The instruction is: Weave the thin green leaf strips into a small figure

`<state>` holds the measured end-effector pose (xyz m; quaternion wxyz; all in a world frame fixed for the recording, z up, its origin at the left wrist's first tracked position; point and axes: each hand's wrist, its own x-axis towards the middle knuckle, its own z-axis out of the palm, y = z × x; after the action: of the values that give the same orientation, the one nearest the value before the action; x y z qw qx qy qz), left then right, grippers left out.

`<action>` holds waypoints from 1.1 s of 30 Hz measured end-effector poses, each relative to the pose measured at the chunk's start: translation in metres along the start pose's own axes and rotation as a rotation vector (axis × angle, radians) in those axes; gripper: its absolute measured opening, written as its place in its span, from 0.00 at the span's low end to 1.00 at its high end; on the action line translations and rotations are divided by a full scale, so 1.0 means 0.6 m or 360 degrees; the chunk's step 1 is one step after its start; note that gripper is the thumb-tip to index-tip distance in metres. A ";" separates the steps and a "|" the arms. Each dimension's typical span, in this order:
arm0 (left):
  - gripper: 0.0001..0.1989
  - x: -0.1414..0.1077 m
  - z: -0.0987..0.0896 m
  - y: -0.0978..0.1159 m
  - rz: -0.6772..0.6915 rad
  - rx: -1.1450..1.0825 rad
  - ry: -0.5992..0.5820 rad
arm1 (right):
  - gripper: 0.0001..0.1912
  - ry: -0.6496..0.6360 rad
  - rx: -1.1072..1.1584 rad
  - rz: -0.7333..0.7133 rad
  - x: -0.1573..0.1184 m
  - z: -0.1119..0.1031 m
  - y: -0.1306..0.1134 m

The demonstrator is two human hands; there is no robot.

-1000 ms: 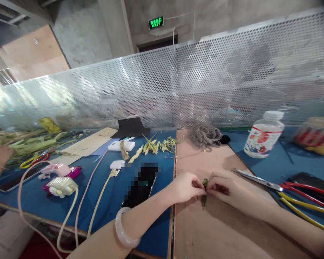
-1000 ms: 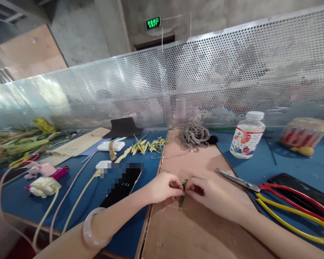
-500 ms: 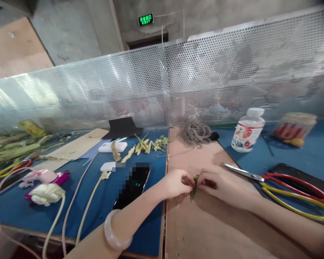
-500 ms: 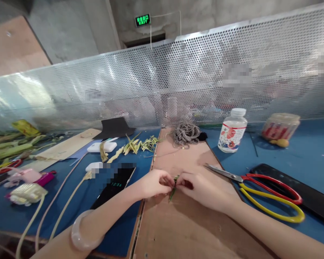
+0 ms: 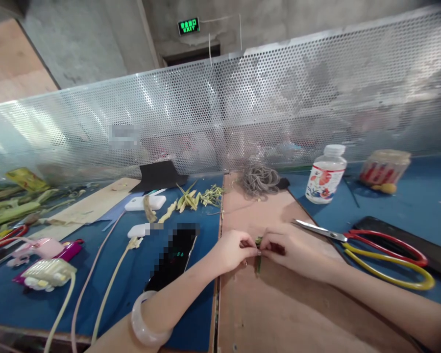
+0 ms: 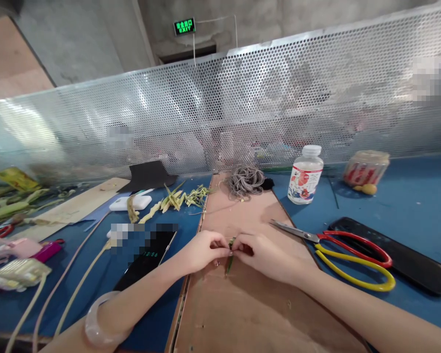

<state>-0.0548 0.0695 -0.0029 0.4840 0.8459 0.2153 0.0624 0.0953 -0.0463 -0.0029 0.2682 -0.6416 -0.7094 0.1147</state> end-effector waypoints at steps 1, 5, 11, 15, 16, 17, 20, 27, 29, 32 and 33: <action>0.12 -0.001 0.000 0.000 0.0002 -0.0005 -0.0004 | 0.07 0.0008 0.0021 0.0005 0.000 0.002 0.002; 0.11 -0.004 -0.003 0.005 -0.0034 -0.0024 -0.0027 | 0.08 0.0006 0.0074 0.0002 -0.001 0.008 0.007; 0.11 -0.003 -0.004 0.005 -0.0068 -0.0001 -0.0045 | 0.07 -0.0011 0.0044 0.0027 0.001 0.000 -0.003; 0.12 -0.005 -0.008 0.006 -0.0048 0.0027 -0.0057 | 0.08 -0.0015 0.0070 0.0035 -0.001 -0.003 -0.007; 0.12 -0.006 -0.009 0.007 -0.0046 0.0041 -0.0068 | 0.08 -0.0005 0.0085 0.0034 -0.001 -0.001 -0.006; 0.13 -0.007 -0.011 0.008 -0.0053 0.0052 -0.0079 | 0.08 0.0006 0.0098 0.0031 -0.001 0.000 -0.005; 0.15 -0.010 -0.013 0.011 -0.0111 0.0051 -0.0120 | 0.08 0.0025 0.0133 0.0027 -0.002 0.006 0.002; 0.18 -0.008 -0.007 0.010 0.0020 0.0210 -0.0052 | 0.08 0.0041 0.0155 -0.0004 -0.002 0.008 0.005; 0.17 -0.009 -0.007 0.009 0.0021 0.0210 -0.0043 | 0.08 0.0060 0.0126 -0.0022 -0.002 0.005 0.001; 0.17 -0.010 -0.007 0.008 -0.0024 0.0150 -0.0075 | 0.08 0.0052 0.0069 0.0000 -0.002 0.002 -0.003; 0.17 -0.010 -0.008 0.007 -0.0032 0.0139 -0.0077 | 0.08 0.0050 0.0061 0.0003 -0.002 0.002 -0.003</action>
<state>-0.0604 0.0687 0.0036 0.4521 0.8653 0.2146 0.0275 0.0931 -0.0478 -0.0029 0.2915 -0.6388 -0.7021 0.1182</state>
